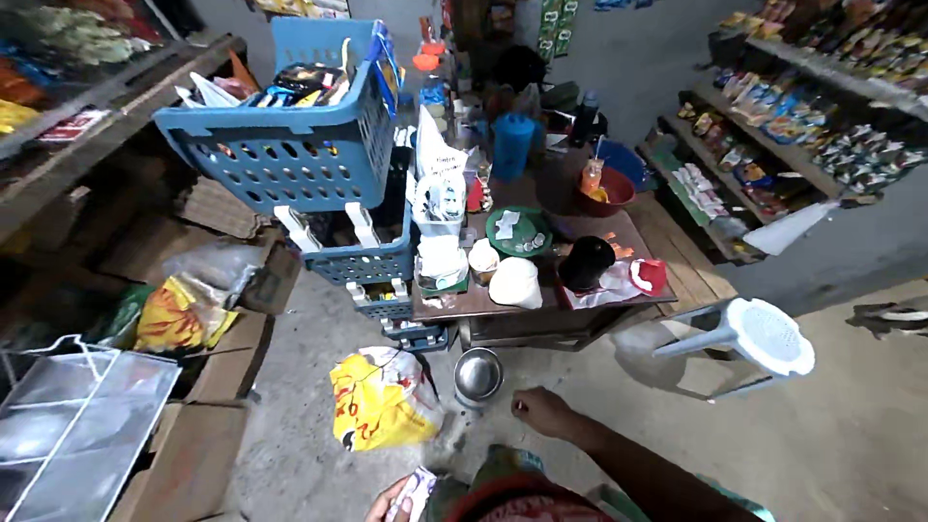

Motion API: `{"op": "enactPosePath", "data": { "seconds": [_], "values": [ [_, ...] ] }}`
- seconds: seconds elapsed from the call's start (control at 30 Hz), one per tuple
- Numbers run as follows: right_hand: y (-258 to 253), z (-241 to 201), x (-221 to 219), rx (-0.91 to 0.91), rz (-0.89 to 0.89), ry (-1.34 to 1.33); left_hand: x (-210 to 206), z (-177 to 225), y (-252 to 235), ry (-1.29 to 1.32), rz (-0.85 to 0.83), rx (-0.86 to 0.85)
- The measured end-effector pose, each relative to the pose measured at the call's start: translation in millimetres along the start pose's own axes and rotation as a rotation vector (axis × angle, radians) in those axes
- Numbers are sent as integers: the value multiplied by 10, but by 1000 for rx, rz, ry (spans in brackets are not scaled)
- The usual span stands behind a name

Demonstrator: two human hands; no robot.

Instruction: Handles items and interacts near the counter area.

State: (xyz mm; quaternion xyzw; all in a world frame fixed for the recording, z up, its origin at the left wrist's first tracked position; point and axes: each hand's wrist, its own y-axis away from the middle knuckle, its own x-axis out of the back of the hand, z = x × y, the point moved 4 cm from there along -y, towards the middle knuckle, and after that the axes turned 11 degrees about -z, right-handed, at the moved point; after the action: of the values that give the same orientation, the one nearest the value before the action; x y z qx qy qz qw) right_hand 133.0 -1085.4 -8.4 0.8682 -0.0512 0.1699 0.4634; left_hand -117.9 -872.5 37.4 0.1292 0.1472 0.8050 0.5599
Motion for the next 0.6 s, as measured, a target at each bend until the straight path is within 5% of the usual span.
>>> {"op": "enactPosePath", "data": {
  "seconds": [0.17, 0.33, 0.6],
  "values": [
    [27, -224, 657, -62, 198, 127, -73, 35, -123, -29, 52, -1],
    [34, -456, 1172, 60, 330, 131, -20, 93, -316, -28, 130, -75],
    [-347, -541, 2827, -63, 532, 386, -233, 98, -330, 66, 283, -21]
  ]
}}
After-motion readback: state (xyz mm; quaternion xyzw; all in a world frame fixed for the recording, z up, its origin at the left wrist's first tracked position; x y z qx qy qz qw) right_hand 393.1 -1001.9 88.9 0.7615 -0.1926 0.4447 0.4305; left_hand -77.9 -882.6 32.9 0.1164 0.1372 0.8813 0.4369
